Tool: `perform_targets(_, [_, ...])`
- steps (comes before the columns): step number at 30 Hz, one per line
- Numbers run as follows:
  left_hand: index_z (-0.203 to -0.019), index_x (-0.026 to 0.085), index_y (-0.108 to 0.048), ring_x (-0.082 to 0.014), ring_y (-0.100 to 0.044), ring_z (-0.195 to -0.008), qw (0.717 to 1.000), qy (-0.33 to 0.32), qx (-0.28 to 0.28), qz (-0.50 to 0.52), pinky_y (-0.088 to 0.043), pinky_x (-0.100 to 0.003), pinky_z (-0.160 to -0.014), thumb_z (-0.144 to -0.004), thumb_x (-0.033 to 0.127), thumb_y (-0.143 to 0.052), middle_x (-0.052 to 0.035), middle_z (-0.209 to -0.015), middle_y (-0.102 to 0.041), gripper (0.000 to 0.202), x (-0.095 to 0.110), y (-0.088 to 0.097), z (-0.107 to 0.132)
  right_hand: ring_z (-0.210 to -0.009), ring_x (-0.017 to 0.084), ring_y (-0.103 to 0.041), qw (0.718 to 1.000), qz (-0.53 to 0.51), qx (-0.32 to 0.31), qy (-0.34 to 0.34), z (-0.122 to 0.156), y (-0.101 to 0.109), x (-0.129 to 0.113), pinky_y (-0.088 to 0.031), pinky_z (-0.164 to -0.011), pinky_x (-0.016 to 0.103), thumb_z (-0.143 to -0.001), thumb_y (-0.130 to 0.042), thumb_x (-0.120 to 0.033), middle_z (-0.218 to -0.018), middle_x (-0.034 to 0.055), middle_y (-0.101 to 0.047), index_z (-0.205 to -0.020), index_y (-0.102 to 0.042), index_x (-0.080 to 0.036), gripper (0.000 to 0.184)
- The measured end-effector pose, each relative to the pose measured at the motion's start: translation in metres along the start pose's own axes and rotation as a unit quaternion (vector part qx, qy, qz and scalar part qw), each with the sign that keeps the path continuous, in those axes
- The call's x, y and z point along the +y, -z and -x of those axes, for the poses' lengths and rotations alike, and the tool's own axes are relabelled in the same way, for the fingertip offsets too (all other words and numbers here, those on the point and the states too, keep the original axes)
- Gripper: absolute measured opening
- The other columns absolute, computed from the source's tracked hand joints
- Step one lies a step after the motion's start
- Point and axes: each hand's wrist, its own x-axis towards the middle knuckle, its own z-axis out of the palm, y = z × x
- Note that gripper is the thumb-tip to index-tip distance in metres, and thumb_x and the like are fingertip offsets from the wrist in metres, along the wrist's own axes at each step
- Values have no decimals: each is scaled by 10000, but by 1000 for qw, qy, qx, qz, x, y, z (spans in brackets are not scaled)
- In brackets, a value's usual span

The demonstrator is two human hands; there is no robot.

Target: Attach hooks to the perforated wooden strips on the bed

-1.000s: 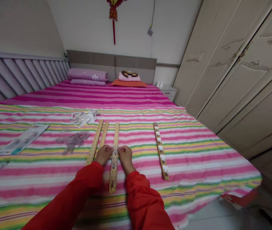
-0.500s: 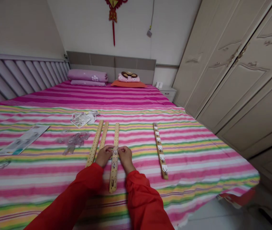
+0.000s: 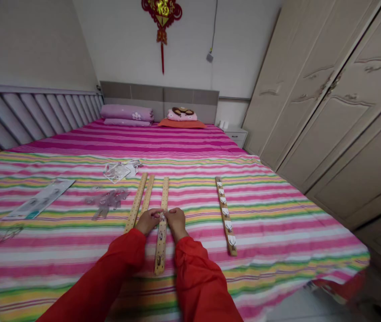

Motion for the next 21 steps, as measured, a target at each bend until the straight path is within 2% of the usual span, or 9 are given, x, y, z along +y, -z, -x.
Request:
perform_targets(6, [-930, 130, -715, -38, -412, -421, 1000, -4, -6, -27, -390, -185, -425, -575, 41, -701, 67, -589, -501, 367, -7, 0, -6, -404, 121, -447, 997, 50, 39, -34, -9, -1, -3, -273, -411, 238, -551, -700, -333, -385, -45, -490, -453, -455, -223, 286])
perform_targets(11, [-978, 156, -716, -70, -498, -504, 999, -14, -2, -39, -426, -184, -495, -564, 78, -719, 45, -619, -569, 421, -14, 0, -10, -408, 122, -423, 997, 43, 48, -31, -11, 0, -5, -255, -419, 251, -567, -709, -364, -379, -43, -473, -435, -433, -231, 334])
perform_targets(16, [-970, 160, -717, -93, -547, -558, 998, -22, 11, -55, -443, -186, -527, -572, 106, -714, 33, -605, -593, 403, -15, -2, -10, -372, 96, -397, 999, -29, -5, -34, -3, 5, -4, -261, -400, 234, -535, -714, -316, -366, -65, -456, -476, -474, -209, 269])
perform_targets(21, [-955, 139, -713, -86, -527, -503, 996, -36, 24, -79, -434, -196, -492, -589, 91, -680, 28, -602, -599, 370, -9, -3, -2, -315, 72, -335, 991, -109, -71, -35, 11, 18, -5, -213, -346, 223, -558, -689, -404, -377, -69, -473, -589, -541, -183, 267])
